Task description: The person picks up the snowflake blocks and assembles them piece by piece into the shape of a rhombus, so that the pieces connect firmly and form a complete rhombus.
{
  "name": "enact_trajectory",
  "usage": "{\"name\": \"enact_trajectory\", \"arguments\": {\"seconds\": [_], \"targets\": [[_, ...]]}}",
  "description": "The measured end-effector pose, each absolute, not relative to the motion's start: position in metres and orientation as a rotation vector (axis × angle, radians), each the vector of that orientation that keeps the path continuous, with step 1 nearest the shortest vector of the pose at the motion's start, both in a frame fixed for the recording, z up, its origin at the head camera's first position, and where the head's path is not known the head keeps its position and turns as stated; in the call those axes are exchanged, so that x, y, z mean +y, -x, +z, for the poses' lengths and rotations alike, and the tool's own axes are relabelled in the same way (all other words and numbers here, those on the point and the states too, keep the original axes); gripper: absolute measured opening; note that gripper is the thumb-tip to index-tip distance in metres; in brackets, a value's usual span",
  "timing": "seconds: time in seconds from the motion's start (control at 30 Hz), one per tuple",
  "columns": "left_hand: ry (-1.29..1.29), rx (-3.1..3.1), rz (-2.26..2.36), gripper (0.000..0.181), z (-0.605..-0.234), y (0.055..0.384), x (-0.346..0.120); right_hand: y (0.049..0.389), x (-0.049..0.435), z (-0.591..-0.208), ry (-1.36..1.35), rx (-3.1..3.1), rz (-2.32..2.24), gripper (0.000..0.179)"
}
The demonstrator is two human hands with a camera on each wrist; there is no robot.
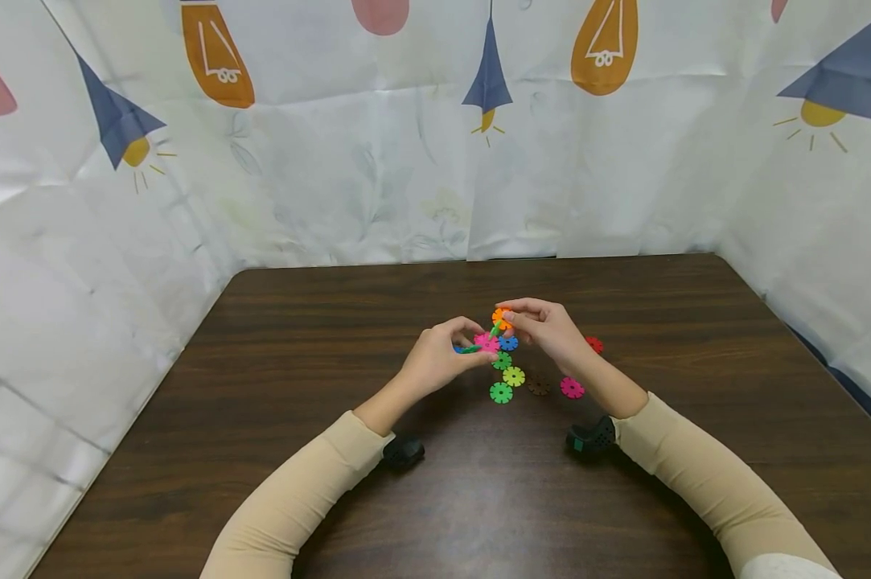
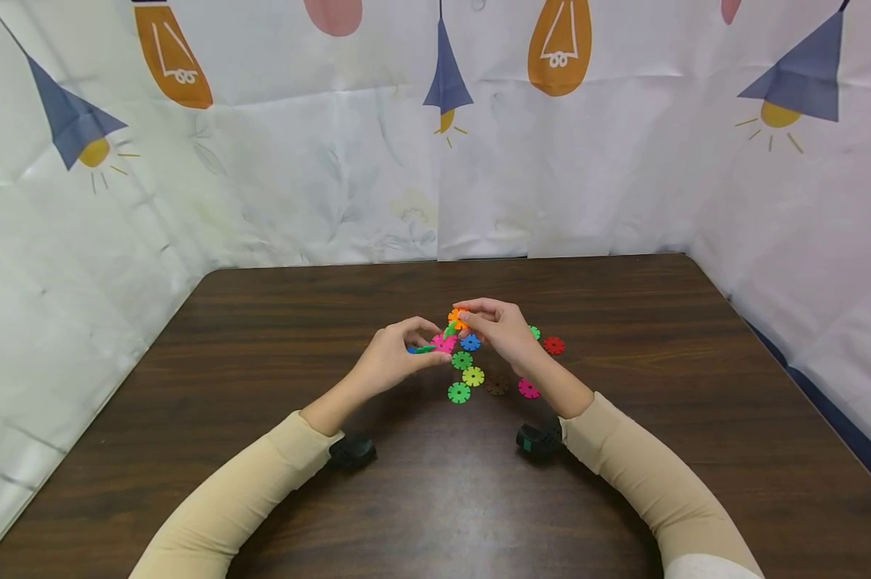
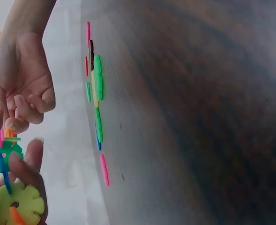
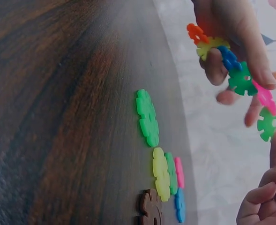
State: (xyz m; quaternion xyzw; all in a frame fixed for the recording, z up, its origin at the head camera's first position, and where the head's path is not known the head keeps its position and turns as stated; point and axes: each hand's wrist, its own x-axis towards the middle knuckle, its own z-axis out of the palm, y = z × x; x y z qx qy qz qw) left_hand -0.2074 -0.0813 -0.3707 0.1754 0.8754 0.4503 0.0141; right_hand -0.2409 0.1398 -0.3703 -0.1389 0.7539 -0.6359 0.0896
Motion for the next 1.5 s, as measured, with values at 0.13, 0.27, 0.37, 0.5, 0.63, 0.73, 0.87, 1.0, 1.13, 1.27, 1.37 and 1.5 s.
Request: {"name": "enact_trajectory", "arguments": {"seconds": [0.13, 0.27, 0.37, 0.5, 0.63, 0.73, 0.87, 1.0, 1.13, 1.27, 1.37, 1.5], "targets": [[-0.546, 2.612, 1.397, 0.046, -0.372, 0.210, -0.083, 0.241, 0.141, -0.372, 0.408, 2.262, -1.865, 0.036], [-0.521, 2.402, 1.482, 0.047, -0.369, 0.213, -0.086, 0.244, 0.144, -0.373, 0.403, 2.255, -1.859, 0.037], [-0.467, 2.233, 1.563, 0.045, -0.367, 0.215, -0.089, 0.246, 0.148, -0.374, 0.396, 2.261, -1.861, 0.036], [-0.359, 2.018, 1.676, 0.047, -0.369, 0.219, -0.095, 0.248, 0.152, -0.374, 0.397, 2.276, -1.859, 0.036], [-0.227, 1.880, 1.770, 0.048, -0.369, 0.221, -0.098, 0.249, 0.156, -0.374, 0.396, 2.280, -1.856, 0.038], [-0.140, 1.833, 1.835, 0.048, -0.369, 0.221, -0.098, 0.250, 0.158, -0.374, 0.385, 2.286, -1.860, 0.038], [-0.047, 1.766, 1.938, 0.047, -0.368, 0.220, -0.098, 0.250, 0.159, -0.374, 0.372, 2.269, -1.884, 0.039], [0.013, 1.684, 2.040, 0.043, -0.369, 0.218, -0.098, 0.250, 0.160, -0.375, 0.358, 2.235, -1.920, 0.039], [0.033, 1.580, 2.144, 0.043, -0.370, 0.216, -0.100, 0.250, 0.162, -0.374, 0.350, 2.232, -1.938, 0.038], [0.040, 1.461, 2.239, 0.044, -0.371, 0.215, -0.102, 0.249, 0.163, -0.374, 0.339, 2.242, -1.937, 0.037], [0.055, 1.403, 2.290, 0.044, -0.372, 0.216, -0.103, 0.249, 0.164, -0.374, 0.323, 2.248, -1.934, 0.037], [0.075, 1.363, 2.329, 0.046, -0.373, 0.217, -0.103, 0.250, 0.166, -0.375, 0.310, 2.250, -1.929, 0.037]]}}
